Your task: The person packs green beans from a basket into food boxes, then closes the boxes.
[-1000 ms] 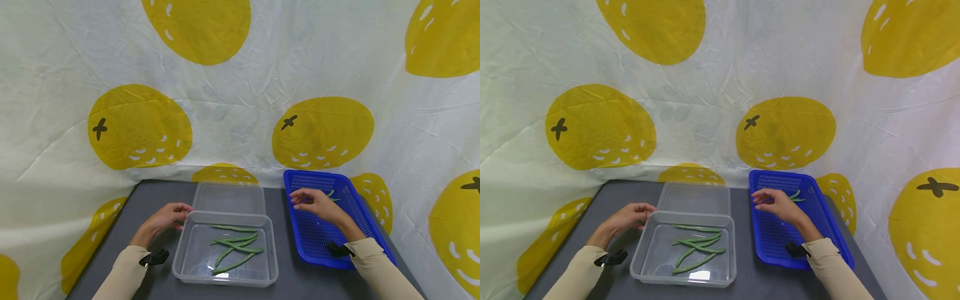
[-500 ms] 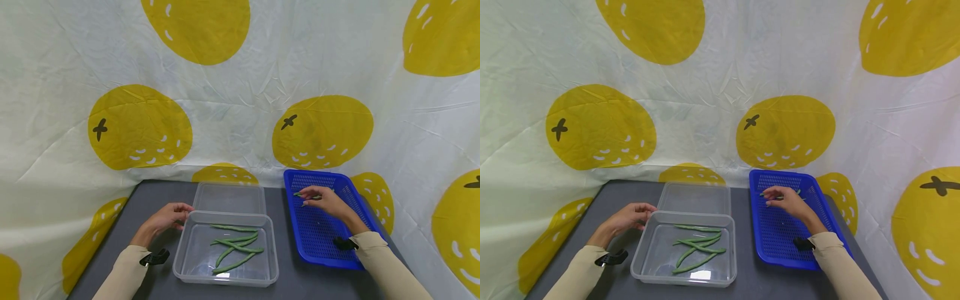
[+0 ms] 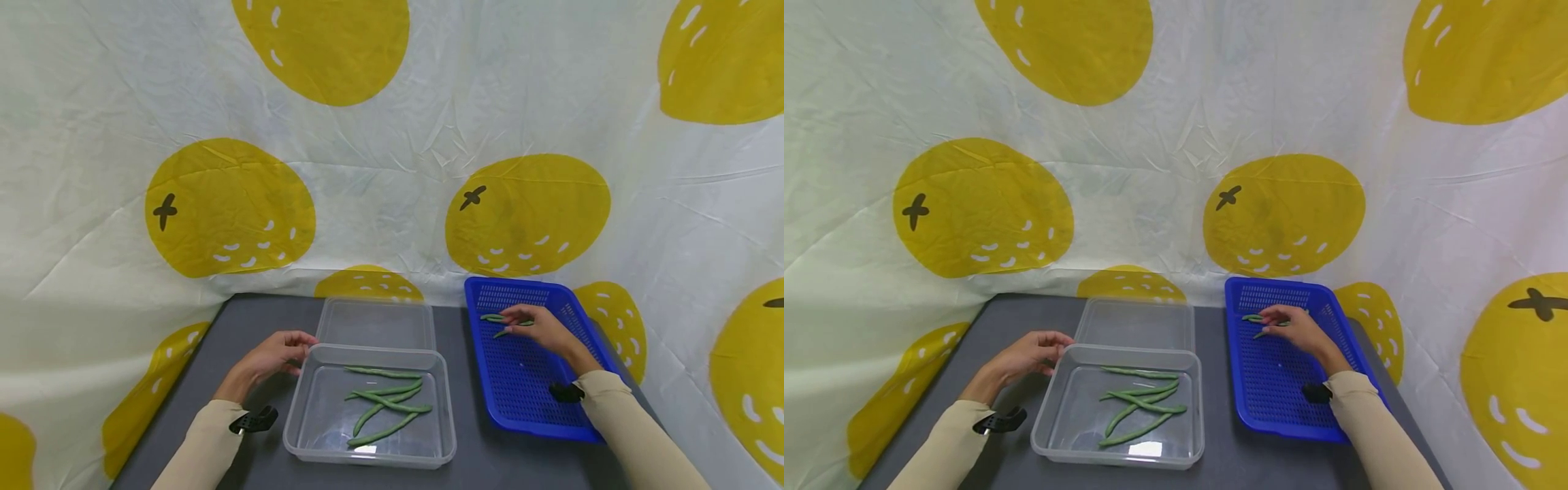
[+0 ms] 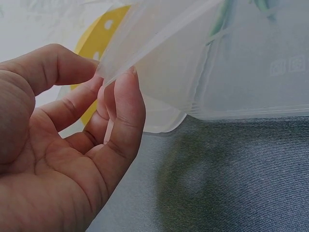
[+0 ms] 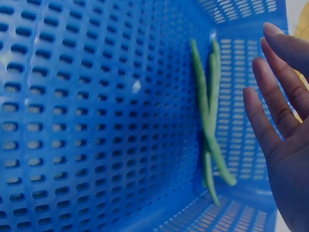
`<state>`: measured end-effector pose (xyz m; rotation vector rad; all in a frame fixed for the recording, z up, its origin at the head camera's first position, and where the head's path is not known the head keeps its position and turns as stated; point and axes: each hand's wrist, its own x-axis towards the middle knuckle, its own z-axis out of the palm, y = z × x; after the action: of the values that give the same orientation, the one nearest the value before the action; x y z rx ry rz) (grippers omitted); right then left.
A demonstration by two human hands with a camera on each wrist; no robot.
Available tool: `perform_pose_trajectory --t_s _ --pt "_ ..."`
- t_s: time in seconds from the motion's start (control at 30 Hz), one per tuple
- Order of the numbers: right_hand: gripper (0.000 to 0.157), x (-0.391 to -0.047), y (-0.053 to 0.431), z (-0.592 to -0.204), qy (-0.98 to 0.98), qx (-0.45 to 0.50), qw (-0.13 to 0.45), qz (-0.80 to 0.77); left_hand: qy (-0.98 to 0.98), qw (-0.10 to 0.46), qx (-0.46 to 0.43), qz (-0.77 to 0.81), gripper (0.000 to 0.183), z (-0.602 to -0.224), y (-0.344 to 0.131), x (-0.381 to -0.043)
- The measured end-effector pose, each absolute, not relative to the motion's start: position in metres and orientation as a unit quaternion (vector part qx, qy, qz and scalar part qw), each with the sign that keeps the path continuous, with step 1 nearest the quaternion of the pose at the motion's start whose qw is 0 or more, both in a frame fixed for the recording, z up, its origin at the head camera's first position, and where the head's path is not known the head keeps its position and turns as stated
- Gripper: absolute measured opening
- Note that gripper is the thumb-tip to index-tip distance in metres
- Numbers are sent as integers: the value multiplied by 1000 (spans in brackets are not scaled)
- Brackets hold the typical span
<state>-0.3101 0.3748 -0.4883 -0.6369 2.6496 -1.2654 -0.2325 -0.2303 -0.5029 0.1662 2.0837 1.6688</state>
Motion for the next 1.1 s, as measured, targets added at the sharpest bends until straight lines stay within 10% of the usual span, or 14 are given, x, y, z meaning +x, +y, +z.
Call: perform_pose_trajectory --t_s 1.1 --pt "51 -308 406 -512 892 -159 134 -402 753 234 70 611 35 -505 -232 -233"
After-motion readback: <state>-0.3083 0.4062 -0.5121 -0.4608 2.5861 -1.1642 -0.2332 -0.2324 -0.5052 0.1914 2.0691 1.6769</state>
